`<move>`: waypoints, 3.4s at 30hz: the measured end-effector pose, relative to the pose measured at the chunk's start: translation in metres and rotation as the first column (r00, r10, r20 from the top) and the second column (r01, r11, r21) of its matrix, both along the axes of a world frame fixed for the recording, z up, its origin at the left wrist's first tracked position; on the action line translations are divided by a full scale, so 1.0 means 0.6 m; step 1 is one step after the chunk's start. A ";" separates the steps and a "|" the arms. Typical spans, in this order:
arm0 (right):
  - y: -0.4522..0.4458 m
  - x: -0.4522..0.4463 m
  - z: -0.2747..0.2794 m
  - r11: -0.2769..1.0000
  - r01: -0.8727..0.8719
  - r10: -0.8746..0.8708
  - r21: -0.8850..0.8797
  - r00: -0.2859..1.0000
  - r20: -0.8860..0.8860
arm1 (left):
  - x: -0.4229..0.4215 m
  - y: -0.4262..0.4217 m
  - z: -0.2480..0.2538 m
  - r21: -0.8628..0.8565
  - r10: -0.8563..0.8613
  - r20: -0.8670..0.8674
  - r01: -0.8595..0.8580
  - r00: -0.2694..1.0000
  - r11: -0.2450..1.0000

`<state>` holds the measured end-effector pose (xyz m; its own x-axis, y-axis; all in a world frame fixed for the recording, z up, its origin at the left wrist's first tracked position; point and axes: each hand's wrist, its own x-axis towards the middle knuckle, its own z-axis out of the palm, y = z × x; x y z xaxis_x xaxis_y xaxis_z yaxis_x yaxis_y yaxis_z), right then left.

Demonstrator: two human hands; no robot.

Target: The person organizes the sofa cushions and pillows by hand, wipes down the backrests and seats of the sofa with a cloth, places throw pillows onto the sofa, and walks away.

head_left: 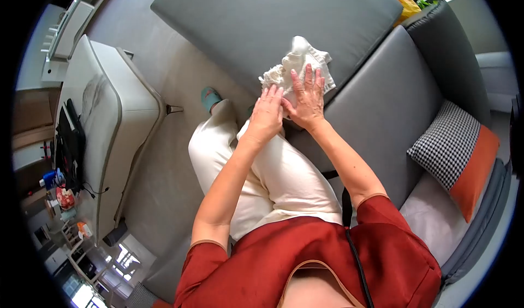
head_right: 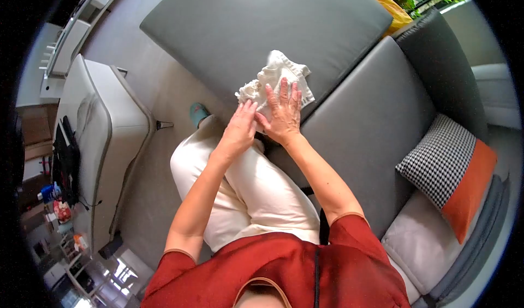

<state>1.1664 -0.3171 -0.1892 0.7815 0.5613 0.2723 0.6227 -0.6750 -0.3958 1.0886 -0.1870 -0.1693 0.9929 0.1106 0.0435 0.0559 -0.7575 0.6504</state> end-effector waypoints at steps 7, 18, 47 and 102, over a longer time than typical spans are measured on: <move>0.062 0.037 0.011 0.990 0.032 -0.037 -0.136 0.999 -0.029 | -0.027 0.075 0.007 -0.145 0.207 -0.004 -0.206 0.978 0.968; -0.043 -0.073 -0.001 0.959 -0.107 0.079 -0.264 0.990 -0.116 | -0.077 0.210 -0.026 -0.762 0.505 -0.267 -0.501 0.821 0.410; 0.620 0.265 0.004 0.942 -0.334 0.333 -0.032 0.942 -0.038 | -0.163 0.309 -0.155 -0.531 0.408 -0.772 -0.847 0.487 0.006; 0.803 0.545 0.010 0.985 0.037 -0.078 -0.167 0.966 -0.245 | 0.580 0.916 -0.081 -0.580 0.074 -0.720 -0.658 0.690 0.480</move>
